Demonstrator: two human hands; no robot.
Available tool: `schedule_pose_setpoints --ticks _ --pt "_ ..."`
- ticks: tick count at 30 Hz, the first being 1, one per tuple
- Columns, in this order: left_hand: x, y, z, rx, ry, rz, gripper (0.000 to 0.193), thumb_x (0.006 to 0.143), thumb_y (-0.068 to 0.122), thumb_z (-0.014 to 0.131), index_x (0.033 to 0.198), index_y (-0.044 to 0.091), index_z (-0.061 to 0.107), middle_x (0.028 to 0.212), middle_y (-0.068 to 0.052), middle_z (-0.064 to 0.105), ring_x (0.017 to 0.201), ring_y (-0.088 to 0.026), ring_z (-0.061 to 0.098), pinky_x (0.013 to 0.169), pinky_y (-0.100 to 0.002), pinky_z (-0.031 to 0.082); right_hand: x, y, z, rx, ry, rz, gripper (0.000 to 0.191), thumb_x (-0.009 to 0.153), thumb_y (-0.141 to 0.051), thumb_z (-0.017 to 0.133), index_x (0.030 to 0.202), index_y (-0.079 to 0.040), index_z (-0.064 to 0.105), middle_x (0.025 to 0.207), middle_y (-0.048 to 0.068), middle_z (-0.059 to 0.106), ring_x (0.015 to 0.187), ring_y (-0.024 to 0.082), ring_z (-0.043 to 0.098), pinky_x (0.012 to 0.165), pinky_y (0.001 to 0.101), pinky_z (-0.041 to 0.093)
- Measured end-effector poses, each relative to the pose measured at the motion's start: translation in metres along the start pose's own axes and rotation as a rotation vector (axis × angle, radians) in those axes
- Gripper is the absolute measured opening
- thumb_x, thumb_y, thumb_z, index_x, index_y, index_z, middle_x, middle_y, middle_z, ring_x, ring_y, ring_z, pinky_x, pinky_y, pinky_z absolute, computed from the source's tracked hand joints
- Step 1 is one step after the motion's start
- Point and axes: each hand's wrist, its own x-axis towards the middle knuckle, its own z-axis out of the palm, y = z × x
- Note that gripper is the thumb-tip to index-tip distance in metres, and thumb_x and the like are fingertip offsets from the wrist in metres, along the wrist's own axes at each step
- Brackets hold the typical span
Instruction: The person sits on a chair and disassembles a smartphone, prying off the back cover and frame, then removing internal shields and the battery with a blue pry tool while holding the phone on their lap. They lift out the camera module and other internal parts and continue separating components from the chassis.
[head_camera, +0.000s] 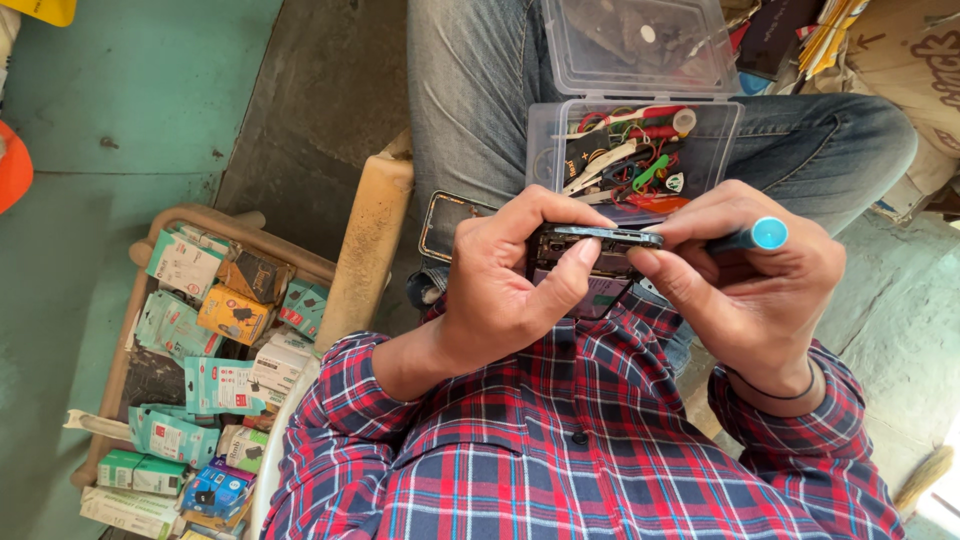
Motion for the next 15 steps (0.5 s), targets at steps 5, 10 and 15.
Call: schedule_pose_setpoints --ticks 5,10,15 --pt "0.0 -0.001 0.001 0.058 0.028 -0.022 0.012 0.102 0.008 0.067 0.112 0.001 0.069 0.088 -0.001 0.073 0.076 0.001 0.065 0.069 -0.017 0.055 -0.001 0.002 0.001 -0.007 0.007 -0.004 0.013 0.095 0.006 0.08 0.103 0.007 0.069 0.091 0.006 0.064 0.066 0.002 0.05 0.059 0.0162 0.037" --pt "0.001 -0.005 0.006 -0.071 0.034 -0.096 0.014 0.103 0.007 0.066 0.114 -0.001 0.067 0.094 -0.003 0.073 0.084 -0.002 0.065 0.075 -0.018 0.056 0.001 0.008 0.0 0.052 0.004 0.067 0.015 0.094 0.006 0.079 0.104 0.006 0.069 0.091 0.006 0.067 0.067 0.002 0.051 0.06 0.0163 0.037" --pt "0.001 -0.004 -0.002 -0.336 -0.051 -0.174 0.017 0.106 0.004 0.058 0.12 -0.003 0.064 0.107 -0.004 0.07 0.098 -0.003 0.064 0.089 -0.019 0.054 0.004 0.014 -0.003 0.179 -0.036 0.164 0.013 0.093 0.007 0.079 0.098 0.006 0.067 0.092 0.006 0.066 0.081 0.007 0.06 0.072 0.0189 0.046"
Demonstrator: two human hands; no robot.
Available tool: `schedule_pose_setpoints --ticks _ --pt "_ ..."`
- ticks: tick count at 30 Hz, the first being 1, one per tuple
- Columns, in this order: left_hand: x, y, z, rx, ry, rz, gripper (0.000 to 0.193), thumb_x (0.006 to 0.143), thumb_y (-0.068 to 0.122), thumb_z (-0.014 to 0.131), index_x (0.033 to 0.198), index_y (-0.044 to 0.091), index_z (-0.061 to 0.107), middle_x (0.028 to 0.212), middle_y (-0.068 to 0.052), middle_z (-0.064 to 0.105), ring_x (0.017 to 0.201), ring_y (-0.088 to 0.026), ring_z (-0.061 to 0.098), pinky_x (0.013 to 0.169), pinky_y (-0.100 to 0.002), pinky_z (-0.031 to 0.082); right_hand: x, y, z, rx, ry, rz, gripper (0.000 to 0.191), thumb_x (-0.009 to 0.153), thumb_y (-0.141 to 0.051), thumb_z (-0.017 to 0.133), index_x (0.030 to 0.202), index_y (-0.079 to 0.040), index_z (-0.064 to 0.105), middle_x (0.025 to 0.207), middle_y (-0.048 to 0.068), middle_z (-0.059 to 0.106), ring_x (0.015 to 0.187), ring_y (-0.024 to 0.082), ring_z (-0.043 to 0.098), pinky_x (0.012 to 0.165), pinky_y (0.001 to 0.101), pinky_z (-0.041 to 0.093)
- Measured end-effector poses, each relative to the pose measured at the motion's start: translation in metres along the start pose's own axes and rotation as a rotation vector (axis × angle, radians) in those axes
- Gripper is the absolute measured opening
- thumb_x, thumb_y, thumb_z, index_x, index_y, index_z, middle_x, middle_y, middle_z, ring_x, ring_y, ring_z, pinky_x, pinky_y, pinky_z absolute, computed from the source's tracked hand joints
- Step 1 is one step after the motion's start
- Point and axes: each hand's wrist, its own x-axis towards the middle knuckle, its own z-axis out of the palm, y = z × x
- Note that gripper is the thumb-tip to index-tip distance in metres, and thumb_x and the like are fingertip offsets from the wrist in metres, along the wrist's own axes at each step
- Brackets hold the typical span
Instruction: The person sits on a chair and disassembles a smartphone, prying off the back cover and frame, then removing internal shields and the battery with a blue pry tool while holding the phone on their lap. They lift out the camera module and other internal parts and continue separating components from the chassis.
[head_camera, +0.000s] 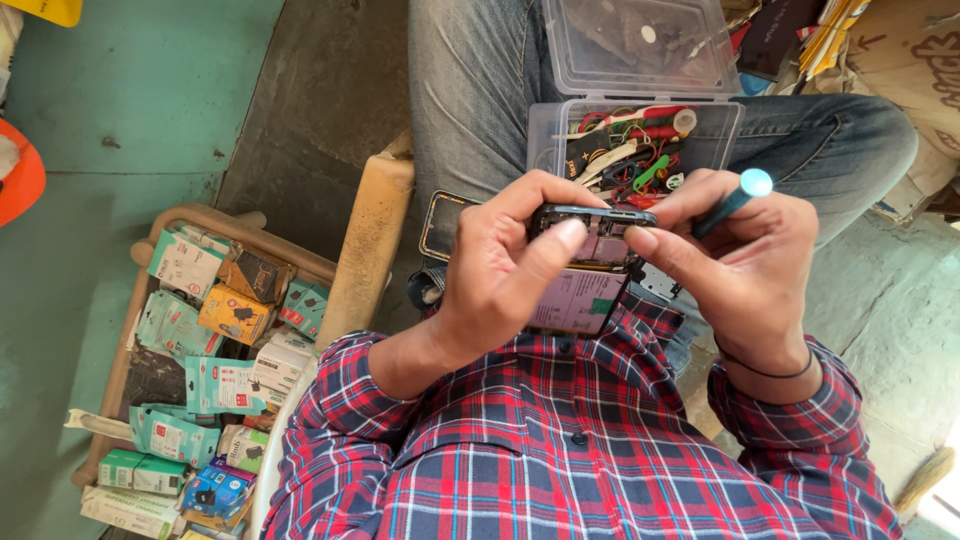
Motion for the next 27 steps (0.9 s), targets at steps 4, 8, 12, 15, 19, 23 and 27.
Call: schedule_pose_setpoints --ticks 4,8,12,15,19,23,27 --pt "0.002 -0.001 0.001 0.104 0.025 0.005 0.014 0.104 0.003 0.062 0.117 -0.002 0.065 0.1 -0.002 0.069 0.092 -0.001 0.062 0.086 -0.021 0.053 0.001 0.003 0.0 0.043 -0.017 0.003 0.012 0.093 0.008 0.078 0.097 0.006 0.067 0.092 0.007 0.067 0.083 0.008 0.061 0.074 0.0199 0.047" --pt "0.004 -0.004 0.003 0.235 0.083 0.008 0.01 0.103 0.005 0.066 0.111 -0.001 0.067 0.097 -0.001 0.07 0.085 -0.001 0.062 0.076 -0.019 0.053 0.001 0.005 0.001 0.017 -0.005 -0.002 0.013 0.093 0.007 0.079 0.097 0.006 0.067 0.091 0.007 0.066 0.081 0.008 0.061 0.072 0.0194 0.046" --pt "0.007 -0.008 0.005 0.278 0.122 0.003 0.01 0.102 0.006 0.067 0.109 -0.001 0.067 0.095 -0.001 0.071 0.086 -0.002 0.063 0.074 -0.019 0.054 0.003 0.007 0.001 0.016 0.004 0.005 0.012 0.094 0.006 0.079 0.097 0.006 0.067 0.09 0.006 0.066 0.08 0.007 0.06 0.071 0.0193 0.046" --pt "0.011 -0.009 0.003 0.152 0.092 -0.026 0.013 0.104 0.007 0.065 0.114 -0.001 0.065 0.102 -0.002 0.073 0.092 -0.004 0.067 0.08 -0.02 0.057 0.006 0.014 0.001 0.057 0.015 0.039 0.012 0.094 0.005 0.079 0.1 0.004 0.068 0.09 0.004 0.067 0.08 0.007 0.061 0.076 0.0209 0.047" --pt "0.008 -0.003 -0.006 -0.103 -0.009 -0.12 0.021 0.106 0.007 0.061 0.125 -0.002 0.06 0.111 -0.004 0.073 0.1 -0.006 0.07 0.088 -0.022 0.059 0.012 0.027 -0.003 0.285 0.012 0.104 0.012 0.094 0.006 0.077 0.099 0.002 0.067 0.09 0.005 0.069 0.08 0.008 0.063 0.079 0.0221 0.049" --pt "0.008 -0.001 -0.011 0.085 -0.015 -0.178 0.019 0.103 0.004 0.064 0.119 -0.003 0.059 0.103 -0.005 0.074 0.094 -0.005 0.068 0.081 -0.021 0.058 0.016 0.037 -0.009 0.424 0.02 0.202 0.01 0.094 0.006 0.077 0.095 0.003 0.067 0.087 0.006 0.068 0.073 0.008 0.06 0.068 0.0216 0.045" --pt "0.007 -0.002 -0.012 0.087 0.01 -0.178 0.015 0.103 0.003 0.064 0.116 -0.003 0.06 0.099 -0.004 0.074 0.09 -0.004 0.068 0.077 -0.02 0.057 0.015 0.037 -0.005 0.413 0.028 0.228 0.013 0.094 0.004 0.077 0.101 0.002 0.067 0.094 0.005 0.07 0.081 0.008 0.064 0.071 0.0218 0.049"
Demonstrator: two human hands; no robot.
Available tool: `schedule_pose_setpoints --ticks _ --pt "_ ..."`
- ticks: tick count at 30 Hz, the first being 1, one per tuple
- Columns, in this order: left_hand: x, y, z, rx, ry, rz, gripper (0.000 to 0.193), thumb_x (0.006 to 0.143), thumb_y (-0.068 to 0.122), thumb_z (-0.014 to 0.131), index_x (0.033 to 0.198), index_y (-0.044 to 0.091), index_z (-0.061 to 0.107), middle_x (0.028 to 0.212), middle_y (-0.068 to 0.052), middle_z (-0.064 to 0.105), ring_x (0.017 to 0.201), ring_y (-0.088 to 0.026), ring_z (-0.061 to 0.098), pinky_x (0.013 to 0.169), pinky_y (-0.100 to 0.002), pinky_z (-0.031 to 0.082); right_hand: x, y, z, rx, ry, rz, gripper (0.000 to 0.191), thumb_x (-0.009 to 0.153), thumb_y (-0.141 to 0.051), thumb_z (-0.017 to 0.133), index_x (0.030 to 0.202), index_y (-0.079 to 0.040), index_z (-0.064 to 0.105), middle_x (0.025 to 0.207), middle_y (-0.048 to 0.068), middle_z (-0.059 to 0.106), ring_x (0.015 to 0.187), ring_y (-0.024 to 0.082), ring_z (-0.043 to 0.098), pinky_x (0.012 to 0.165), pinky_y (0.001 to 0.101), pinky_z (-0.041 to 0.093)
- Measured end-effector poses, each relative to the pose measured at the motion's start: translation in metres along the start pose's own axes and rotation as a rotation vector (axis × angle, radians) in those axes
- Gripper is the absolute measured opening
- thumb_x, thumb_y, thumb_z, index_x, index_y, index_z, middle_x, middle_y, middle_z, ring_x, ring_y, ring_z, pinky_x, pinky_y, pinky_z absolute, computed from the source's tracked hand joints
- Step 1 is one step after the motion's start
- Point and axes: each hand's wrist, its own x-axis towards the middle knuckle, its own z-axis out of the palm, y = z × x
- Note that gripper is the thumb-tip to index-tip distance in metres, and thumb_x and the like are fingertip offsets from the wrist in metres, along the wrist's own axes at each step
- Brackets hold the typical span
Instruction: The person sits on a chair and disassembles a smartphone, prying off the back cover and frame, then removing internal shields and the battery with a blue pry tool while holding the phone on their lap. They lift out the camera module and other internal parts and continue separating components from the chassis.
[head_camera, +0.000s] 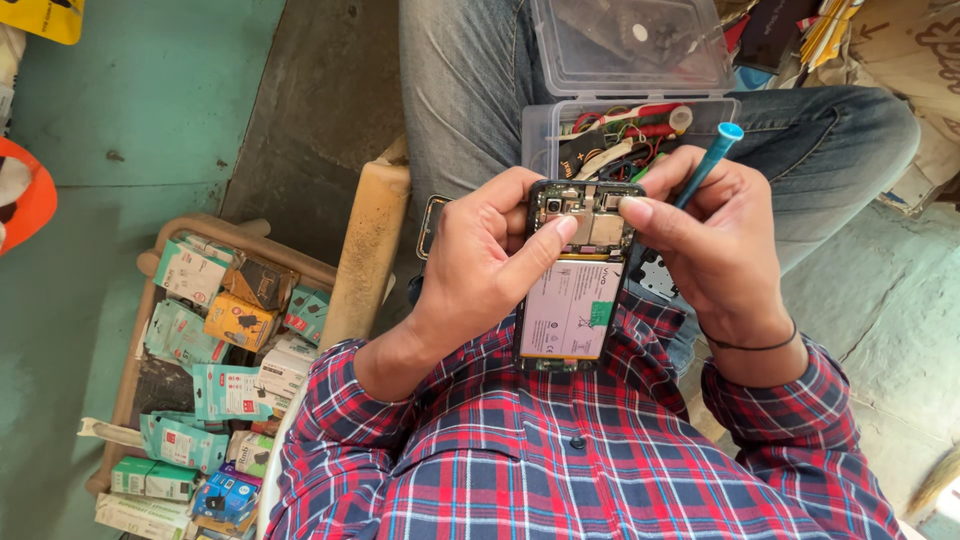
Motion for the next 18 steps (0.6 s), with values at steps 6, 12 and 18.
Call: schedule_pose_setpoints --ticks 6,12,18 --pt "-0.003 0.002 0.002 0.059 0.025 0.031 0.013 0.104 0.003 0.065 0.115 -0.003 0.062 0.094 -0.003 0.073 0.086 -0.002 0.065 0.072 -0.019 0.054 -0.005 -0.014 0.011 -0.181 -0.062 -0.038 0.023 0.089 -0.001 0.076 0.111 0.0 0.068 0.102 0.002 0.073 0.092 0.006 0.069 0.084 0.0215 0.056" --pt "-0.006 0.009 0.004 0.106 0.0 0.046 0.016 0.104 0.004 0.065 0.117 -0.003 0.062 0.099 -0.004 0.075 0.092 -0.002 0.067 0.078 -0.019 0.057 -0.012 -0.015 0.018 -0.297 -0.053 -0.067 0.015 0.091 0.002 0.08 0.1 0.002 0.069 0.096 0.002 0.07 0.082 0.003 0.059 0.07 0.0193 0.046" --pt "-0.006 0.013 0.007 0.139 -0.018 0.055 0.016 0.105 0.005 0.064 0.119 -0.004 0.062 0.102 -0.005 0.076 0.095 -0.003 0.068 0.08 -0.02 0.059 -0.014 -0.016 0.017 -0.284 -0.054 -0.132 0.014 0.092 0.005 0.079 0.101 0.003 0.069 0.094 0.003 0.069 0.08 0.003 0.059 0.071 0.0191 0.045"
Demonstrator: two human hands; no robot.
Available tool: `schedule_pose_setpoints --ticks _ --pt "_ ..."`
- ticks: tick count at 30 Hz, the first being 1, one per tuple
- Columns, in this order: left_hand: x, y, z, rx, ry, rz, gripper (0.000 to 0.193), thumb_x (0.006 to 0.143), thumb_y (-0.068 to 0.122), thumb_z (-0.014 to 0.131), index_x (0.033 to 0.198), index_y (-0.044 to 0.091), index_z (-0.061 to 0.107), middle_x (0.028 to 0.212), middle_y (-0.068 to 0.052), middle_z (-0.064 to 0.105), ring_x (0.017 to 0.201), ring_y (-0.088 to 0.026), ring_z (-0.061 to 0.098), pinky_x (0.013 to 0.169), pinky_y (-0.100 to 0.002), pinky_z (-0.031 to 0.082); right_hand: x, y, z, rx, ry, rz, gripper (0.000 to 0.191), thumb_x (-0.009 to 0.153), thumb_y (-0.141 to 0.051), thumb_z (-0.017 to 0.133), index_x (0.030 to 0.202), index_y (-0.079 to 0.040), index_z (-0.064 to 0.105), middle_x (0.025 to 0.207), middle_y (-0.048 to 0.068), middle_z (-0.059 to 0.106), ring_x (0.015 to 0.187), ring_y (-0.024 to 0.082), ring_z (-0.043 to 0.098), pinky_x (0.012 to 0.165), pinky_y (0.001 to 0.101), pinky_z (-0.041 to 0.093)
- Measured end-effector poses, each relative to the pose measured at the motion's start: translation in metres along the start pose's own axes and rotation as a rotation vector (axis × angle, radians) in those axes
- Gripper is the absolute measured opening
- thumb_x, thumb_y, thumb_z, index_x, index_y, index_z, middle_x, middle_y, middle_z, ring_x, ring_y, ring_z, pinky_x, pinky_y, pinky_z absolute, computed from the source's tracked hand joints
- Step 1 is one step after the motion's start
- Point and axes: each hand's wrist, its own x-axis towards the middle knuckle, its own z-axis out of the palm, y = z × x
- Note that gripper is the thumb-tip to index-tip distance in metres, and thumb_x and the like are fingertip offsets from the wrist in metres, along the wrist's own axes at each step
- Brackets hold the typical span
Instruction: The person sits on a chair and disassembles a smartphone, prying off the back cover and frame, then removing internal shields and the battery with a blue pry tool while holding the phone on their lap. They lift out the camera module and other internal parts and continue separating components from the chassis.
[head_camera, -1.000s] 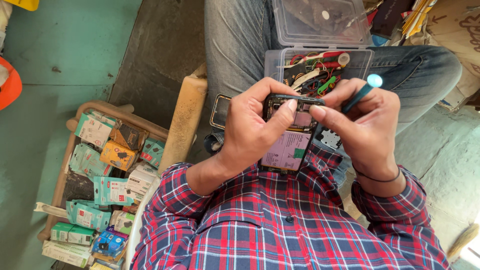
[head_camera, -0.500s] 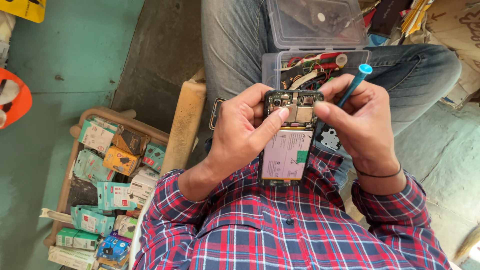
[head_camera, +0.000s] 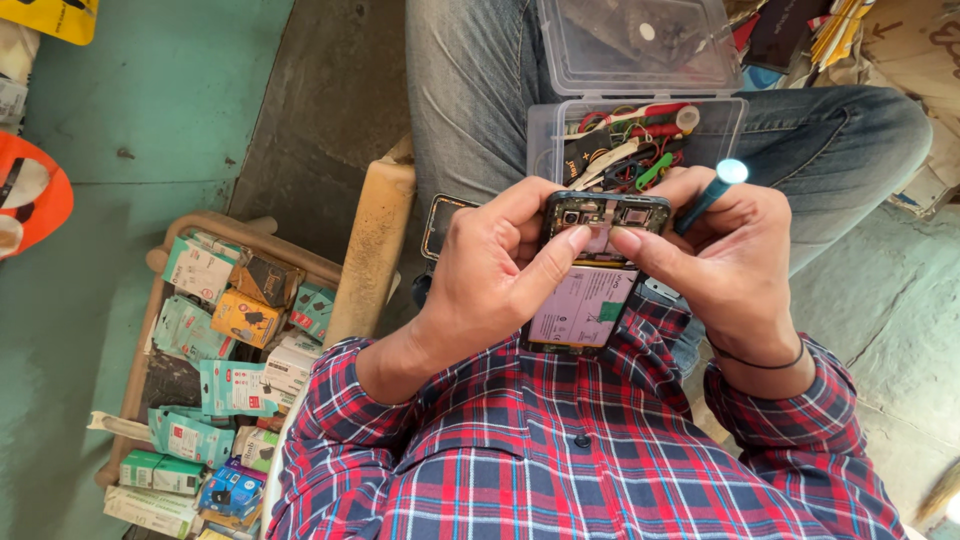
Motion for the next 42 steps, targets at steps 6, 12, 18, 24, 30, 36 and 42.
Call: schedule_pose_setpoints --ticks 6,12,18,24,30,36,42 --pt "0.0 -0.001 0.001 0.04 0.003 0.011 0.016 0.106 0.006 0.064 0.118 -0.003 0.063 0.099 -0.005 0.076 0.092 -0.003 0.068 0.076 -0.02 0.058 -0.001 0.002 -0.002 -0.003 0.01 -0.011 0.014 0.092 0.006 0.079 0.101 0.002 0.069 0.092 0.003 0.069 0.077 0.003 0.059 0.071 0.0198 0.045" --pt "-0.002 0.0 -0.016 -0.275 -0.13 -0.085 0.025 0.114 0.016 0.05 0.125 -0.001 0.065 0.097 -0.002 0.07 0.092 -0.002 0.065 0.08 -0.019 0.053 0.003 0.009 -0.005 0.141 -0.034 0.009 0.012 0.093 0.005 0.078 0.096 0.002 0.067 0.092 0.005 0.071 0.085 0.008 0.066 0.083 0.0245 0.054" --pt "-0.001 -0.001 -0.015 -0.205 -0.175 -0.06 0.029 0.112 0.01 0.048 0.134 -0.003 0.06 0.113 -0.005 0.071 0.105 -0.006 0.065 0.091 -0.025 0.054 0.002 0.012 -0.008 0.169 -0.032 0.012 0.013 0.093 0.005 0.078 0.095 0.002 0.066 0.091 0.006 0.071 0.084 0.009 0.066 0.082 0.0244 0.053" --pt "0.001 -0.006 -0.008 -0.109 -0.153 -0.048 0.028 0.108 0.004 0.052 0.134 -0.004 0.057 0.108 -0.005 0.072 0.1 -0.004 0.066 0.085 -0.021 0.056 0.001 0.013 -0.01 0.124 -0.029 -0.005 0.013 0.094 0.004 0.078 0.094 0.002 0.066 0.091 0.006 0.071 0.083 0.008 0.065 0.077 0.0215 0.052" --pt "0.001 -0.007 -0.011 0.008 -0.142 -0.046 0.027 0.109 0.005 0.054 0.134 -0.004 0.059 0.1 -0.006 0.071 0.09 -0.003 0.062 0.074 -0.02 0.052 0.002 0.007 -0.006 0.089 -0.009 0.032 0.014 0.092 0.002 0.078 0.099 0.0 0.066 0.096 0.004 0.071 0.087 0.008 0.066 0.079 0.0224 0.053" --pt "0.003 -0.003 -0.009 -0.18 -0.197 -0.049 0.033 0.109 0.007 0.053 0.14 -0.003 0.051 0.11 -0.004 0.071 0.102 -0.003 0.064 0.087 -0.022 0.053 0.003 0.002 -0.005 0.023 -0.037 0.05 0.014 0.091 0.001 0.079 0.099 0.002 0.068 0.096 0.004 0.071 0.088 0.008 0.066 0.082 0.0241 0.054" --pt "-0.001 0.011 -0.017 -0.29 -0.218 -0.173 0.046 0.111 0.031 0.042 0.139 -0.004 0.056 0.089 0.004 0.055 0.078 -0.002 0.044 0.07 -0.019 0.038 0.003 0.005 -0.006 0.061 -0.034 0.018 0.012 0.094 0.003 0.078 0.101 0.002 0.069 0.095 0.005 0.07 0.087 0.009 0.066 0.084 0.0255 0.054"
